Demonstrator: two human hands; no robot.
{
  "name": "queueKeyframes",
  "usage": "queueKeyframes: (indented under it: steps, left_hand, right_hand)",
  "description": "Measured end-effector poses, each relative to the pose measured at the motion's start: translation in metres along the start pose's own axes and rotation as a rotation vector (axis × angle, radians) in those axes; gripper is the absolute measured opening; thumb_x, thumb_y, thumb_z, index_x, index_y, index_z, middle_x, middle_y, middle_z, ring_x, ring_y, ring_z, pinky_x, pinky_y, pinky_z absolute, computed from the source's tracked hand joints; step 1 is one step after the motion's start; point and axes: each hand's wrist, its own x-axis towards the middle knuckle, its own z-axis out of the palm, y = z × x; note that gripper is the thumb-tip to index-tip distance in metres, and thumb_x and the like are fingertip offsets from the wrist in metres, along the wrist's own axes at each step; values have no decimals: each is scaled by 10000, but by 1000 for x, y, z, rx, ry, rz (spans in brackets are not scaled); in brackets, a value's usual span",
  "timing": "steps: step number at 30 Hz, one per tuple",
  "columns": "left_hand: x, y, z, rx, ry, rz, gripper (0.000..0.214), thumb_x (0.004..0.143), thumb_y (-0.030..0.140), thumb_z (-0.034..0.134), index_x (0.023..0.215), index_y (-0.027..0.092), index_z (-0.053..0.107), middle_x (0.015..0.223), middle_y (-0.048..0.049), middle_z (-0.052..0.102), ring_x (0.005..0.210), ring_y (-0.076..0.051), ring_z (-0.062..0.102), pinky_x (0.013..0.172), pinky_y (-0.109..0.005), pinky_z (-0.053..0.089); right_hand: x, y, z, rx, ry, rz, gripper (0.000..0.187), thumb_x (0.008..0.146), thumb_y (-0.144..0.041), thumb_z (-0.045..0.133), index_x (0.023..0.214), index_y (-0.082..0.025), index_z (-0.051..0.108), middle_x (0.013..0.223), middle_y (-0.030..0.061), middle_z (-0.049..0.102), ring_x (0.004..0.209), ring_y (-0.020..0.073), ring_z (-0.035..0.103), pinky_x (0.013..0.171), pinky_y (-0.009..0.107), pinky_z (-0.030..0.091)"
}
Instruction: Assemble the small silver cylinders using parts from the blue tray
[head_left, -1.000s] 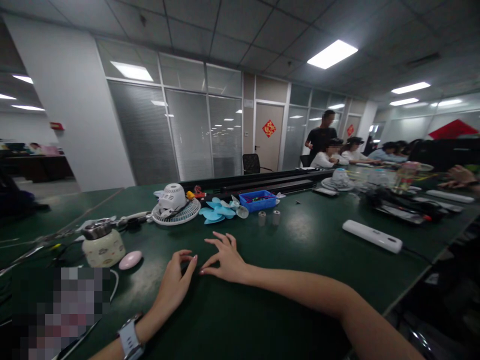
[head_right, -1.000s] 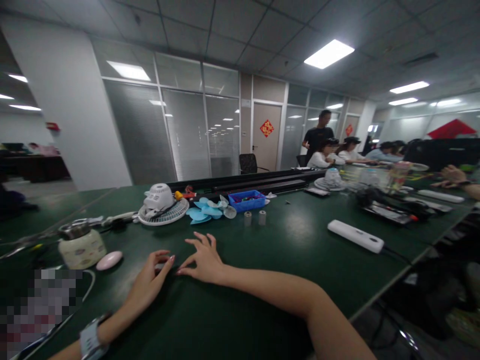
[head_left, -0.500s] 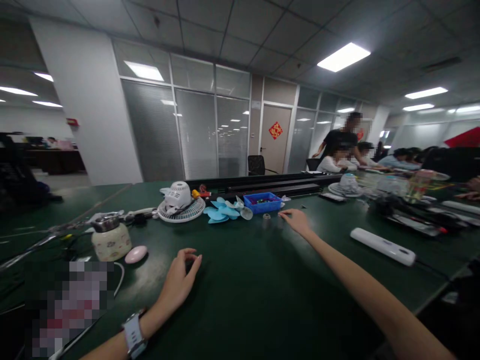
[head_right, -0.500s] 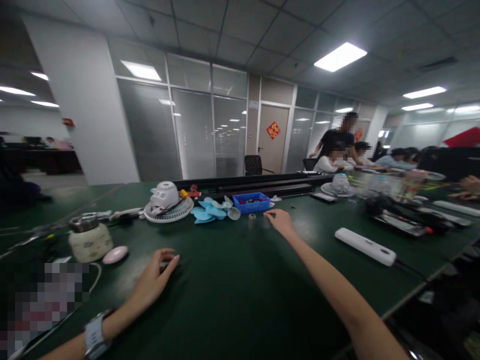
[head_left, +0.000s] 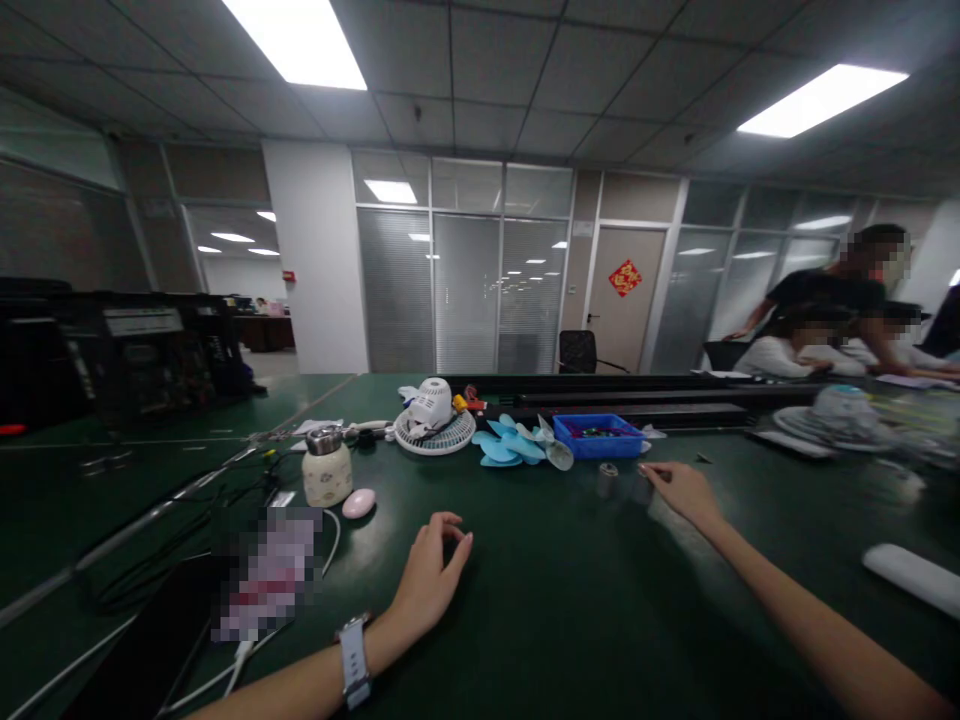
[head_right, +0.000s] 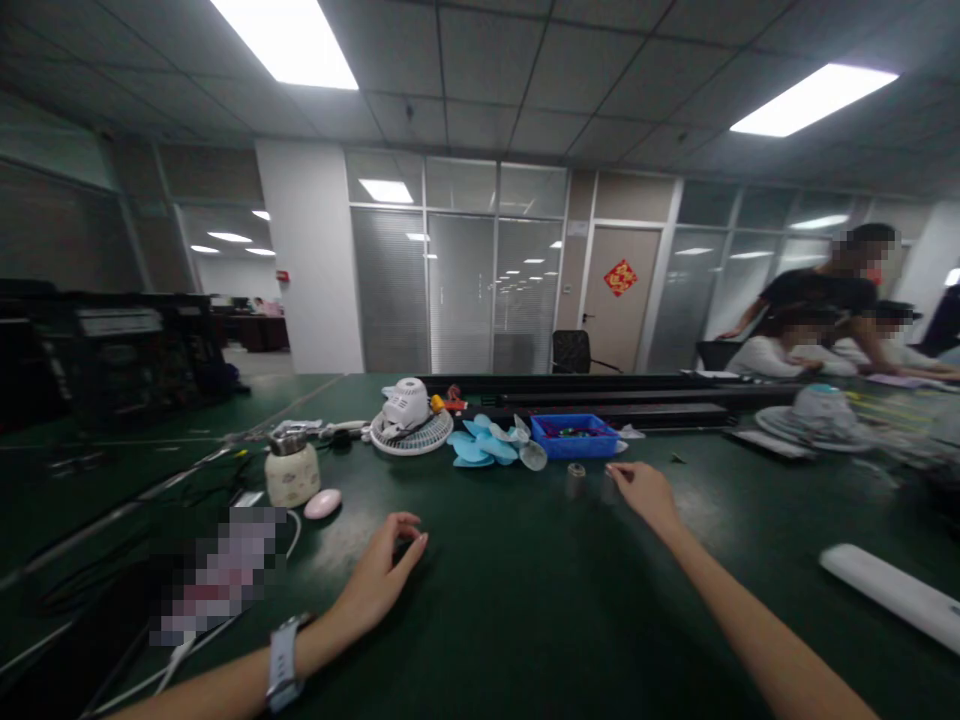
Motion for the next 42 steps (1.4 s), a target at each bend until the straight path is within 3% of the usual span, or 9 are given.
queueKeyframes:
  steps: [2,6,8,14,18,24,28,34,42]
  left_hand:
    - [0,-1,0,-7,0,5,414,871,519,467,1114,189,530,1036,-96,632,996,-255,592,889,-410,449]
    - [0,-2,1,-28,6,17,388,870,503,477,1104,198,532,1029,-94,635,987,-256,597,875,-419,458]
    - [-1,0,-1,-33,6,22,381,869,488,482,1105,193,533,1025,-95,639,978,-252,599,853,-411,466]
    - [-3,8,-5,-7,2,54,359,866,444,497,1101,174,518,1011,-96,643,981,-246,590,888,-417,450]
    - [-3,8,-4,-9,-15,34,376,873,454,484,1118,168,508,1032,-101,637,995,-245,594,896,-415,451]
    - [0,0,-2,4,-26,35,391,878,475,469,1137,183,498,1056,-97,639,1014,-246,603,878,-404,463]
    - [2,0,-2,5,-27,54,381,876,469,483,1129,184,504,1063,-96,645,1006,-249,611,868,-410,469]
    - [-3,21,-5,-17,23,229,351,868,422,538,1149,216,493,1102,-73,662,1076,-236,606,952,-421,439]
    - [-9,37,-3,-103,-67,250,397,859,401,578,1196,234,449,1121,-66,690,1114,-228,627,994,-438,453]
  right_hand:
    - [-4,-1,1,-28,48,-30,392,845,-432,478,975,-199,765,931,128,735,814,279,683,689,352,503]
    - [-13,-19,4,-197,330,-219,495,869,-487,459,1187,-169,667,1185,172,640,1028,322,620,859,442,468]
    - [-19,-37,7,-227,346,-339,539,890,-515,440,1272,-170,599,1237,164,611,1115,317,573,943,460,415]
    - [-31,-75,27,-230,140,-539,435,914,-455,451,1203,-182,628,1165,141,655,1092,276,581,990,442,352]
    - [-21,-62,34,-250,155,-509,378,880,-353,521,1185,-160,633,1228,176,614,1134,290,564,962,428,370]
    - [-14,-65,18,-96,-17,-444,362,838,-298,588,1165,-145,625,969,118,710,923,270,646,894,425,426]
    - [-51,-119,-4,169,-31,-467,403,838,-322,610,1212,-172,592,982,84,695,915,242,636,863,397,461]
    - [-134,-206,-12,555,-349,-655,692,793,-270,698,1412,-262,389,1027,38,661,960,194,604,909,373,450]
    - [-160,-218,8,659,-382,-639,750,768,-224,700,1423,-212,335,1105,64,638,998,196,596,946,390,423]
